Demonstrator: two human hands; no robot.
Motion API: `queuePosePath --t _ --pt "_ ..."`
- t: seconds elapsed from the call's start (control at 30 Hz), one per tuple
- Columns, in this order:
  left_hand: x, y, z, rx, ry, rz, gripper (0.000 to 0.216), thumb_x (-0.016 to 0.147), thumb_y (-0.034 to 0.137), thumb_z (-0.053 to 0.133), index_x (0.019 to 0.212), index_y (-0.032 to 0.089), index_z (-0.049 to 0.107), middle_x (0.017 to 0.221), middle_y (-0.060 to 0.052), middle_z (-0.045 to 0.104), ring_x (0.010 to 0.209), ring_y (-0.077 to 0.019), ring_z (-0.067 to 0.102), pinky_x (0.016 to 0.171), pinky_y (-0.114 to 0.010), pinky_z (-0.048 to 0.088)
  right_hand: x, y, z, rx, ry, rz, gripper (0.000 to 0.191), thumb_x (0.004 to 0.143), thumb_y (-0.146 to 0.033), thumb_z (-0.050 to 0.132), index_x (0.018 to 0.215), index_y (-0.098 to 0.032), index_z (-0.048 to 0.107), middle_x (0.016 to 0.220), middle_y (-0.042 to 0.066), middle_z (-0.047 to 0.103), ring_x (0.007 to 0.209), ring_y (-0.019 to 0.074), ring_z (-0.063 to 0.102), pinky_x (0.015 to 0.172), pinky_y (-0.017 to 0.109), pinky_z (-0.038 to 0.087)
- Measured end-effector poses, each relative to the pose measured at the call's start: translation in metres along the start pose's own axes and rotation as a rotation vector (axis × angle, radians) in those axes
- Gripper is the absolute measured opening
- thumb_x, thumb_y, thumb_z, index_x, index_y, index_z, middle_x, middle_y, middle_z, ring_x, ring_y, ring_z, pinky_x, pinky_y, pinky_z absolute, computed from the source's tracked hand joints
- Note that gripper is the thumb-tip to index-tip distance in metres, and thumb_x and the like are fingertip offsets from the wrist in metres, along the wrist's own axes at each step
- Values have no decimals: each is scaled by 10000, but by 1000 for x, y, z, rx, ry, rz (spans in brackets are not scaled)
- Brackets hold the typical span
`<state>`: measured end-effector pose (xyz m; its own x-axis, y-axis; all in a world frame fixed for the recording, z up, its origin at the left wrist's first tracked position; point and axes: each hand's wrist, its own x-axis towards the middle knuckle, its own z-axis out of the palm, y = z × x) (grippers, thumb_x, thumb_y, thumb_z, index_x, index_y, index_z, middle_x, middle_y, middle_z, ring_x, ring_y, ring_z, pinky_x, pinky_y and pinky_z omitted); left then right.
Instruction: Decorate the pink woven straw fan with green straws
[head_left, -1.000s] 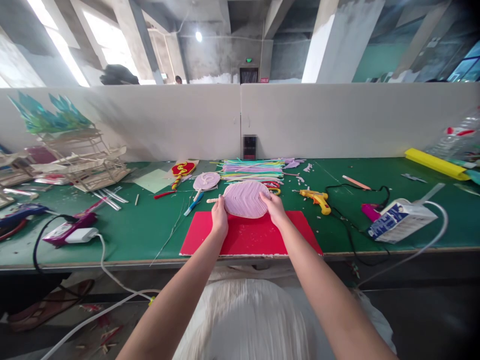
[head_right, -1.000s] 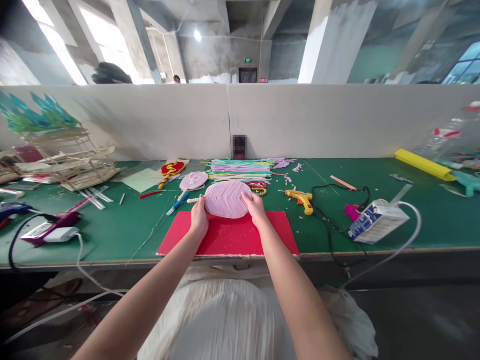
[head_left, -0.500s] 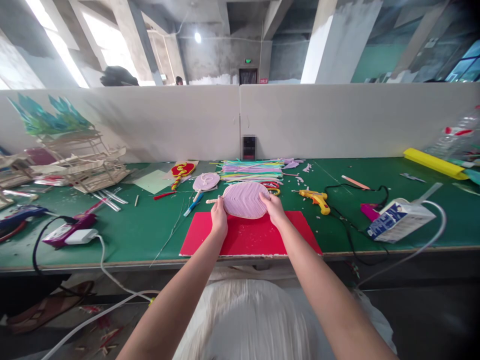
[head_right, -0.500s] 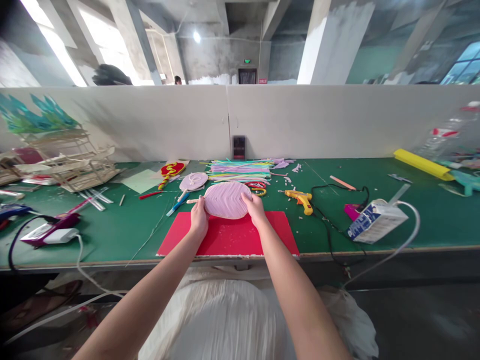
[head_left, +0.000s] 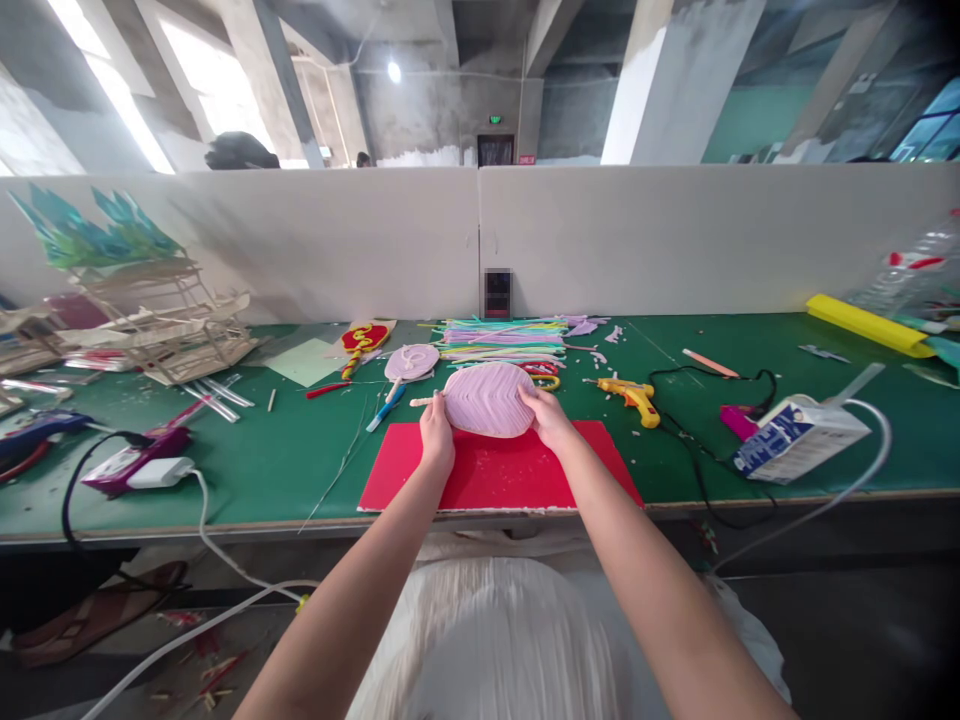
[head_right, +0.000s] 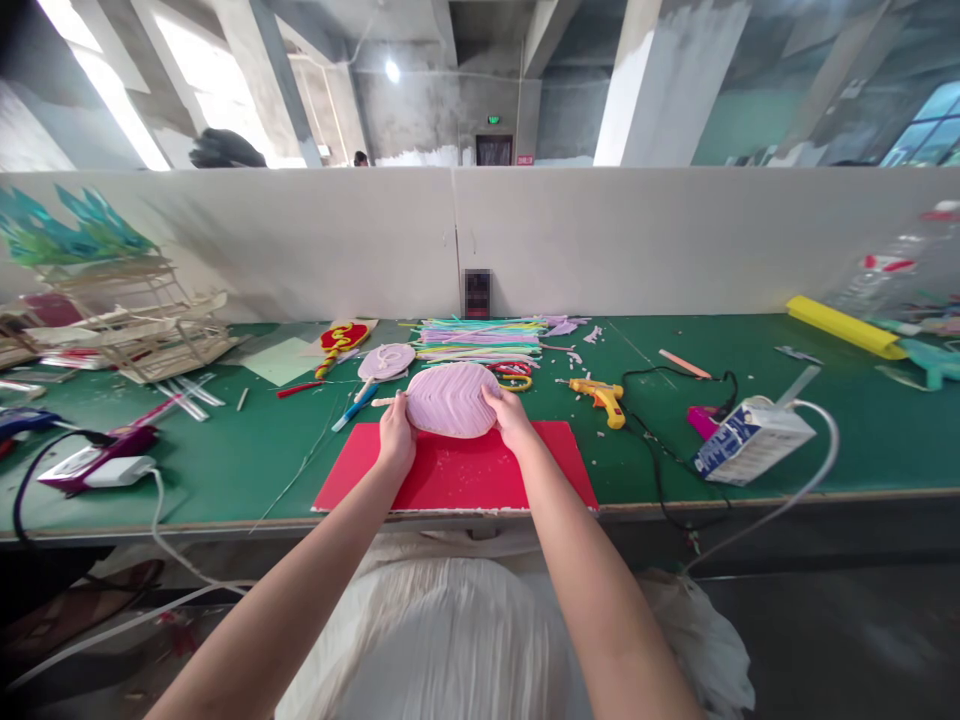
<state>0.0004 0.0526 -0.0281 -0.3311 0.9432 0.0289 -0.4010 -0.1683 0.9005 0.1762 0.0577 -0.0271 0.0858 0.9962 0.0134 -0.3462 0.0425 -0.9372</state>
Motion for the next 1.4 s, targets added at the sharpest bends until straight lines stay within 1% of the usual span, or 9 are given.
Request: queuePosePath --t 0.13,0.27,0.4,0.57,0.87,1.03,1.13,1.27,1.4 --pt "2 -1 -2 -37 -4 -10 385 680 520 582 749 141 573 688 10 526 627 -94 465 576 -205 362 -6 -7 2 1 -24 61 415 590 -449 727 905 -187 660 960 60 693 863 216 629 690 324 506" --pt "5 -2 -3 8 52 6 381 681 518 576 732 141 559 671 10 505 615 -95 445 566 -209 348 -12 -11 2 -30 -77 94 380 593 -421 735 888 -190 673 930 55 701 837 215 633 662 311 513" --pt "7 -3 -4 47 62 32 386 677 530 568 662 146 533 622 26 460 580 -88 402 549 -213 317 -14 -13 3 -35 -103 66 379 578 -428 740 866 -188 687 900 56 707 836 228 636 683 329 517" --pt "6 -2 -4 70 50 48 386 692 531 553 655 148 528 599 33 433 563 -84 374 538 -213 296 -12 -11 3 -12 -118 55 379 573 -436 742 865 -200 687 890 47 709 825 227 641 715 343 515" --pt "5 0 -5 80 70 50 368 709 504 555 657 141 535 597 31 420 562 -81 359 527 -210 291 -10 -8 1 -66 -177 72 369 644 -454 682 904 -194 660 898 63 704 841 235 644 745 375 506" --pt "5 0 -5 87 79 55 362 710 500 554 654 142 539 593 31 424 563 -83 362 528 -211 291 -9 -8 0 3 -181 106 348 624 -406 711 897 -196 664 911 56 704 843 226 642 746 356 505" --pt "6 -1 -5 87 83 50 371 699 509 559 654 141 537 590 31 423 559 -83 364 525 -212 288 -8 -7 0 19 -188 110 321 635 -389 707 885 -193 665 902 56 704 838 223 641 746 352 502" --pt "7 -2 -4 55 91 12 381 663 514 585 662 136 535 590 29 439 563 -85 388 536 -214 305 -8 -7 -1 38 -189 148 269 658 -357 697 862 -187 661 872 46 705 829 197 633 736 317 490" --pt "6 -1 -3 -2 87 -28 374 642 496 604 694 130 545 622 20 480 583 -91 427 555 -219 329 -8 -8 -1 108 -180 203 219 652 -302 712 827 -182 662 819 29 703 768 162 625 687 272 480"
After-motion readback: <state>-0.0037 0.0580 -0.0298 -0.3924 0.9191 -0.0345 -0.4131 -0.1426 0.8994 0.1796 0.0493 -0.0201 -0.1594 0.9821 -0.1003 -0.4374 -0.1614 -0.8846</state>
